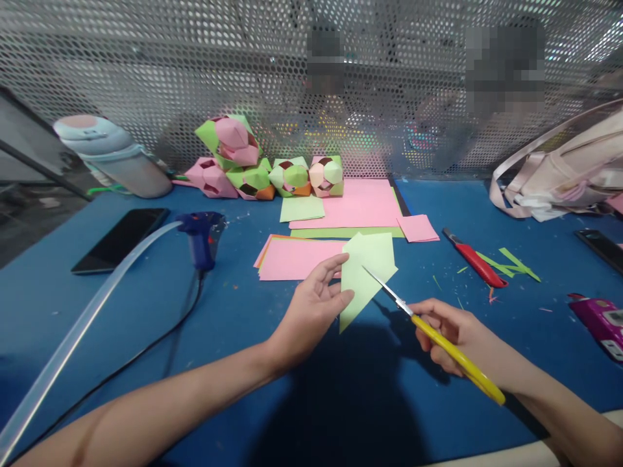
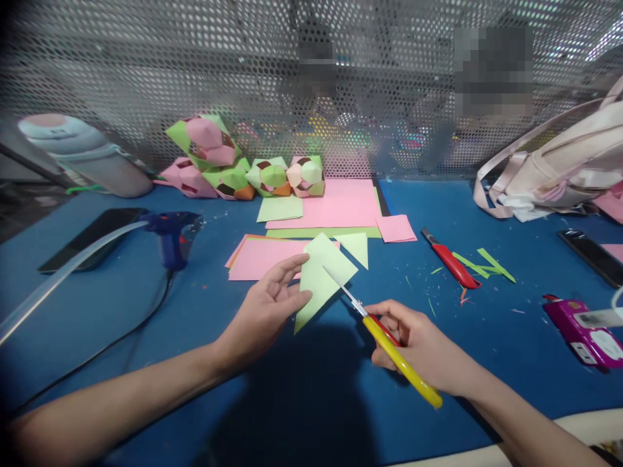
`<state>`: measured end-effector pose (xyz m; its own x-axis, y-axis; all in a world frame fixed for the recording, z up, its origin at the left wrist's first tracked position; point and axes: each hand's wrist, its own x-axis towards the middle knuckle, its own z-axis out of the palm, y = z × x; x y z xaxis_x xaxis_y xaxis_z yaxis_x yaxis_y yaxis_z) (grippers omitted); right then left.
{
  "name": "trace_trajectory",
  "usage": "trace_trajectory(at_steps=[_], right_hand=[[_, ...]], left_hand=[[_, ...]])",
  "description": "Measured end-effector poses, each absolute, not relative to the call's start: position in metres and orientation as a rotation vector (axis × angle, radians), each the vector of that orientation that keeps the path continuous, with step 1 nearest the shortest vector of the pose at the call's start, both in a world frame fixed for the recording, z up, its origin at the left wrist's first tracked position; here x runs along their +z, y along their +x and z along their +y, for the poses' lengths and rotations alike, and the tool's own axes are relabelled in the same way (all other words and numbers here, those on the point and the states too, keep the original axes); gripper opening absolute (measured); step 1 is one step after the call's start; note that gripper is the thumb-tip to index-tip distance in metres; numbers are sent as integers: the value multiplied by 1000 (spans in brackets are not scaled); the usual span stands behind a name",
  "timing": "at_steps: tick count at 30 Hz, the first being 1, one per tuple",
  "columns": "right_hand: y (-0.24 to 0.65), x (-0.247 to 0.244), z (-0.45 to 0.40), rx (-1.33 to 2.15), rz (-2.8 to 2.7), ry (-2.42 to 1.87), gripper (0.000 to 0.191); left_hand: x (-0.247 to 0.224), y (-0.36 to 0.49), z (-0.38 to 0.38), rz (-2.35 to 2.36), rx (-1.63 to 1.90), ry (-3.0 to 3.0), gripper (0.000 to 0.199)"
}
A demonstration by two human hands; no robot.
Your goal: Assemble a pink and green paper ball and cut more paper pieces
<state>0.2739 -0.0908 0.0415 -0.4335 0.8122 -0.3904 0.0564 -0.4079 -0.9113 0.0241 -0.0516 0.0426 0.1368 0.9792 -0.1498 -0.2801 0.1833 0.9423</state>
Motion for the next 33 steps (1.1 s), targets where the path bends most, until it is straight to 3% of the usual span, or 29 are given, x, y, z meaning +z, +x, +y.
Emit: trace_trajectory(at_steps=[15,21,33], right_hand=[[263,51,-89,1967,-1194,-1112,40],[272,39,-91,1908,-1226,-1294,48],[266,45,-88,1907,-1297,-1251,51]], left_hand=[[39,23,-54,955,1106,959,58],[40,24,-53,949,1127,986,58],[49,26,-57,855,1062,932,58]])
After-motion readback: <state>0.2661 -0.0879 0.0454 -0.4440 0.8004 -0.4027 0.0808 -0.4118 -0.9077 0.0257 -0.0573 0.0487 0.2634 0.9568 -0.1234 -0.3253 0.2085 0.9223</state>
